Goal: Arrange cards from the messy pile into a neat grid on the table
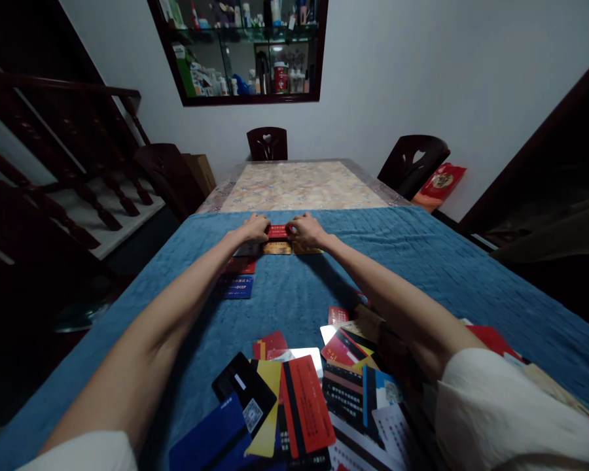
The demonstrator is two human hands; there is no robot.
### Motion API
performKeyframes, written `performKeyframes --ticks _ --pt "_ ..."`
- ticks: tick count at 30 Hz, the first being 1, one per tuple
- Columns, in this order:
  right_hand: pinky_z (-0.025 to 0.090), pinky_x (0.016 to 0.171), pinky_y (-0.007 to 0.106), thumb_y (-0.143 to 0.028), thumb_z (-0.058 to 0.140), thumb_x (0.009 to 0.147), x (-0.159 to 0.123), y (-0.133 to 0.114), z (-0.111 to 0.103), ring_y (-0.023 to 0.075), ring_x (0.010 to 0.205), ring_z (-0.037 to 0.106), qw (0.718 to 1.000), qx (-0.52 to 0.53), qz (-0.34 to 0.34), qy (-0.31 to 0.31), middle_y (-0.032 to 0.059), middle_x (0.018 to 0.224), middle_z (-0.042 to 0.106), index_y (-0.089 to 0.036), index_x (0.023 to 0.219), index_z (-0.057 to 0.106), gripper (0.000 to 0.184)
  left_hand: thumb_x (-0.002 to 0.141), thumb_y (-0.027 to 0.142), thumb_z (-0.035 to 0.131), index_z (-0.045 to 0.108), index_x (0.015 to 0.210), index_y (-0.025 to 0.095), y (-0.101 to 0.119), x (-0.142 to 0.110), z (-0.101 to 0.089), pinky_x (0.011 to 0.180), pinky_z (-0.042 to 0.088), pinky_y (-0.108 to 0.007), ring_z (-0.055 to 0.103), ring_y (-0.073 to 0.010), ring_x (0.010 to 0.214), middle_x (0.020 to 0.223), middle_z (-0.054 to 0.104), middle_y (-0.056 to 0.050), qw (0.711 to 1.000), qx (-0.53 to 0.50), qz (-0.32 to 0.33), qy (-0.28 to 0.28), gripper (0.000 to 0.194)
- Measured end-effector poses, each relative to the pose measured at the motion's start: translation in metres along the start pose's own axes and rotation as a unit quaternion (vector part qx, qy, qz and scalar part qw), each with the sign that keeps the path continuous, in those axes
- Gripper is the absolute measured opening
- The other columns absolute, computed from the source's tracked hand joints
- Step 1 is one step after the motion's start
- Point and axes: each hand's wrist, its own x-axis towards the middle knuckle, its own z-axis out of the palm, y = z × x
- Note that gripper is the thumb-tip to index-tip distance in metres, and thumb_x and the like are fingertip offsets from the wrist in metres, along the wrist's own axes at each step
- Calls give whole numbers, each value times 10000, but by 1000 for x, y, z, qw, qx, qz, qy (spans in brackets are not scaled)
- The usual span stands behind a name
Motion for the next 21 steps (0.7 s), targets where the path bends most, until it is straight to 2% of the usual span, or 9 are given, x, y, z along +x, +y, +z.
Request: performKeyframes --ticks 10,17,21 --pt "388 849 358 -363 601 867 13 2 10 318 1174 514 999 -8 8 -47 68 1241 693 -275 1168 711 332 659 200 626 709 981 195 -3 6 1 939 477 -401 464 -326 1195 1143 646 -98 996 41 -21 -78 332" --pt "406 858 363 -338 568 875 17 1 11 336 1195 514 998 -17 8 -65 83 1222 701 -274 1199 703 357 718 220 589 700 1017 198 -6 3 1 958 466 -422 454 -320 1213 1192 631 -103 994 53 -9 -98 320" --pt "414 860 367 -332 526 895 16 1 9 336 1207 511 997 -19 7 -69 90 1282 671 -283 1239 689 384 734 229 585 705 1034 201 -7 3 2 973 461 -438 452 -319 1222 1194 636 -105 993 54 -1 -102 323"
